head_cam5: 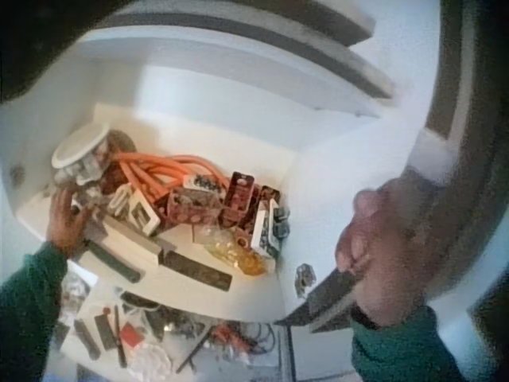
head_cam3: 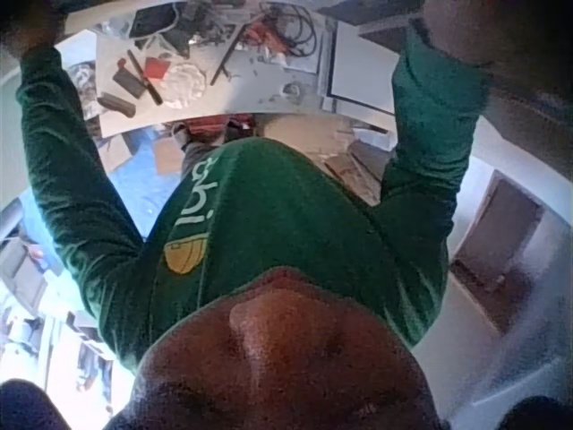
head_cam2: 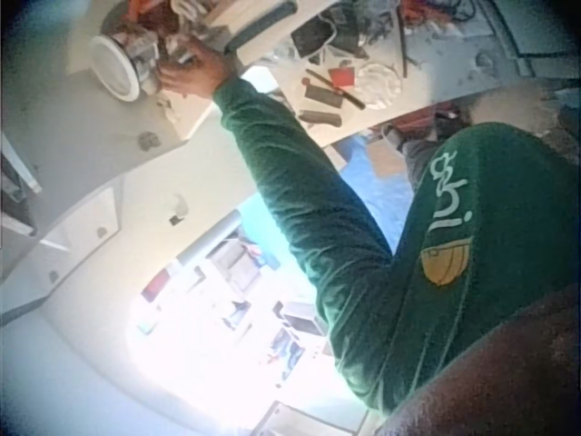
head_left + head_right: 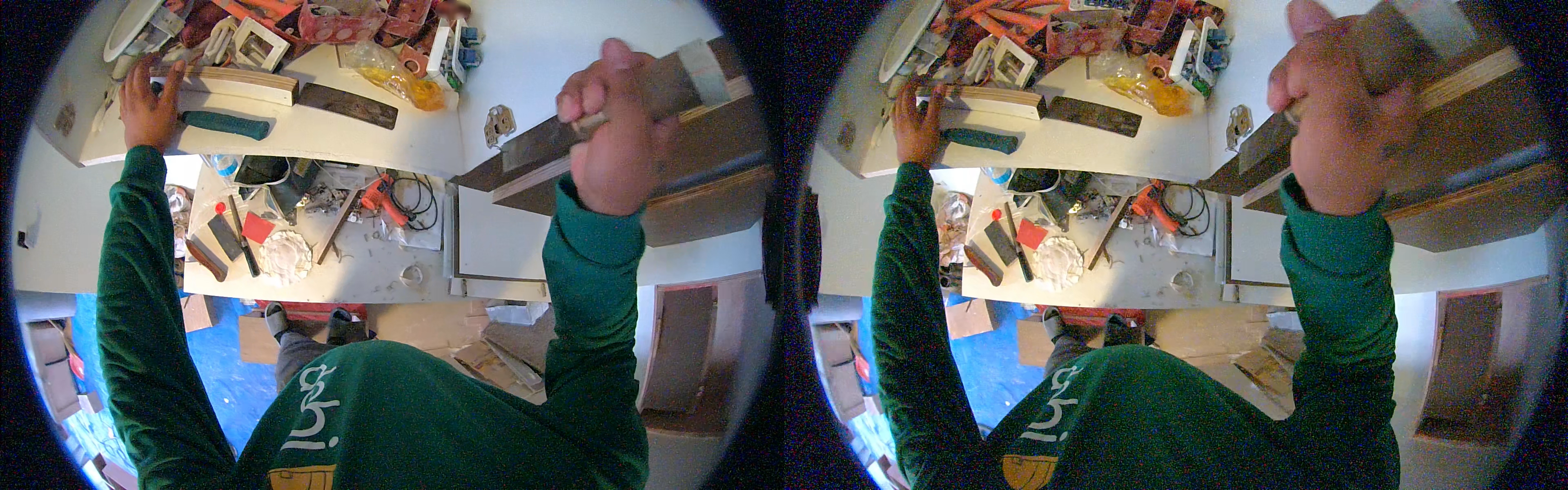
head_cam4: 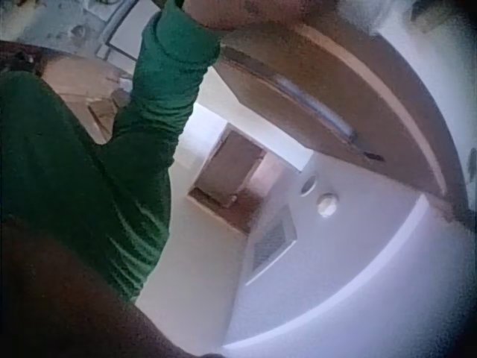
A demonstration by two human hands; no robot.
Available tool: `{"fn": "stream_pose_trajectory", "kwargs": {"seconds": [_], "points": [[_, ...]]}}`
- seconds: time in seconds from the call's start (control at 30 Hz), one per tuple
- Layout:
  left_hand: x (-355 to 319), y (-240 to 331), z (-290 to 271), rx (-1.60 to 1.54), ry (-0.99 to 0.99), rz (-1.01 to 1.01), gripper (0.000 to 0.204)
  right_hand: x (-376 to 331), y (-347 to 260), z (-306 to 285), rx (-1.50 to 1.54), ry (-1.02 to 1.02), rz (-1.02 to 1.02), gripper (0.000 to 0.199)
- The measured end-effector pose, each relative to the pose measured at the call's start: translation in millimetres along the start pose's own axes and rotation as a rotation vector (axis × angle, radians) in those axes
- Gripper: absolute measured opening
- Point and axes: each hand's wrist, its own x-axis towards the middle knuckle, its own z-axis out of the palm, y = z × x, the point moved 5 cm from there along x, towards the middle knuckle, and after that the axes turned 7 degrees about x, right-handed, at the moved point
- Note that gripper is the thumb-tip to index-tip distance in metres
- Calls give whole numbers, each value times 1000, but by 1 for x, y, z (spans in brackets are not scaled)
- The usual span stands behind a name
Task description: The person uses a chisel to carve and adjust a wooden cabinet door, repeatedly tapping and scraping the edge to fit it into place. They handle the door and chisel throughout, occasionally pausing to inspect the fit.
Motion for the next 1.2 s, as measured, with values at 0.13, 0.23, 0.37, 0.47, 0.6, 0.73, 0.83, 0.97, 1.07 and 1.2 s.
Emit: {"fn": "stream_pose_trajectory", "kwargs": {"seconds": [0.13, 0.23, 0.37, 0.47, 0.6, 0.73, 0.83, 0.97, 1.07, 1.2], "points": [[0, 4, -3, 0, -17, -18, 57, -3, -5, 8, -2, 2, -70, 25], [0, 1, -2, -4, -24, -13, 58, -14, 15, 21, -131, 10, 279, 26], [-3, -2, 2, 39, -16, 83, 58, -15, 4, 14, -78, 4, 32, 32], [-4, -3, 5, 48, -8, 75, 59, -3, -7, 0, -54, -104, -41, 36], [-5, 0, 4, 98, -25, 84, 60, 5, -18, 0, -154, -138, -118, 37], [-3, -5, 5, -4, -38, -29, 60, 2, -11, 27, -60, -197, -46, 31], [-3, -8, 8, 16, -46, -2, 60, 2, 1, 27, -130, -34, 57, 25], [-5, -10, 11, 73, -37, 78, 60, 5, -1, 25, 10, -129, -4, 24], [-5, -9, 10, 64, -20, 80, 59, 3, 1, 22, -27, -116, 7, 26], [-2, -9, 7, 0, -37, 26, 58, 1, 2, 21, -3, -48, 41, 28]]}}
